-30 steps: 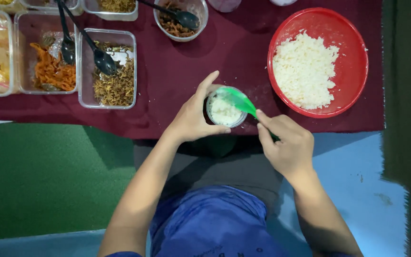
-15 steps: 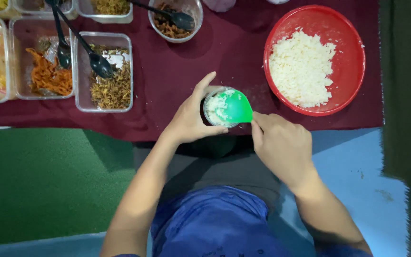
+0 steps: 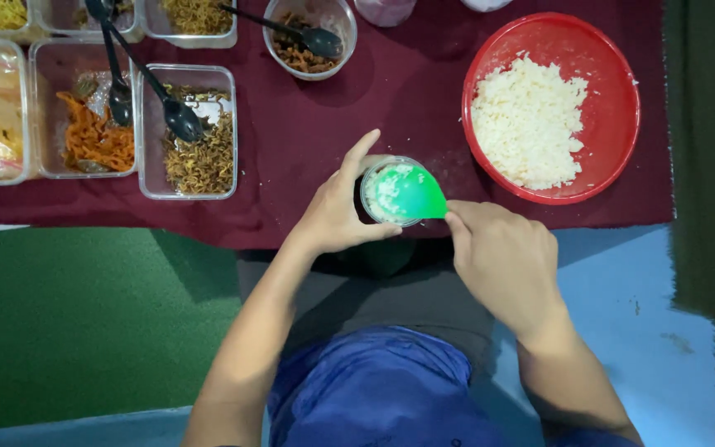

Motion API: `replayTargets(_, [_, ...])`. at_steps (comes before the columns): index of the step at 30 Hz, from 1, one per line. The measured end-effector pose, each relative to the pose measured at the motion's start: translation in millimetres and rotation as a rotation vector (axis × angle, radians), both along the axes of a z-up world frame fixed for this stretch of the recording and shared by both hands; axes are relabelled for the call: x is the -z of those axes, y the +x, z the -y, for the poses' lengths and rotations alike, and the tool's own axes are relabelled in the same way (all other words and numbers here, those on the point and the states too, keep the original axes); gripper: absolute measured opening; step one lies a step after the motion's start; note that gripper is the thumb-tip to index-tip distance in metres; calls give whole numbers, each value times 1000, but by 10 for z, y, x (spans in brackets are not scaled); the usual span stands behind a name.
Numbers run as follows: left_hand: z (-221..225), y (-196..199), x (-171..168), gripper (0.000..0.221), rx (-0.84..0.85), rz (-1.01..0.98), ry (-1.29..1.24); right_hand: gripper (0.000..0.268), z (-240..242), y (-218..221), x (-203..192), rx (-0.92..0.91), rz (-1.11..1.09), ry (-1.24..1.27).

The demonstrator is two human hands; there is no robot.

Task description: Prepare and pack food by portioning ingredients into bags, wrapping rice balls, and mixing components.

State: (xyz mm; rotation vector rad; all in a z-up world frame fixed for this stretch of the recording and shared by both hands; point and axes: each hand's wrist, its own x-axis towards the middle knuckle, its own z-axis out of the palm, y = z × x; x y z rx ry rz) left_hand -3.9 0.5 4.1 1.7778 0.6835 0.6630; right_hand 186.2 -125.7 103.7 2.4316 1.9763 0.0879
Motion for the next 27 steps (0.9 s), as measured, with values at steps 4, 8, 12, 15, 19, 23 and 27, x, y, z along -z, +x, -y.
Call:
replayTargets(4, [36,-14,41,129,-5,25,20,22,-40,35,-21,-45,-95,-46])
replayTargets(8, [26,-15,-31,130,0,-28,11,23,-30,107,-87,-84,-108,0])
replayTargets(12, [15,-7,0,129,13,2,15,21,-93,54,-60,-121,-68,-72])
replayTargets(15, [28,-18,-23,128,11,-29,25,22,-86,57,-148,-51,-58,-155])
replayTargets(19, [9,-16,-10,127,19,-22,33,25,-144,19,-165,-29,-88,-220])
replayTargets(23, [22,9,12,127,32,-28,40,28,-138,100,-358,27,-260,-288])
replayTargets(27, [23,8,-23,126,28,-31,33,22,-132,121,-143,-106,-139,-145])
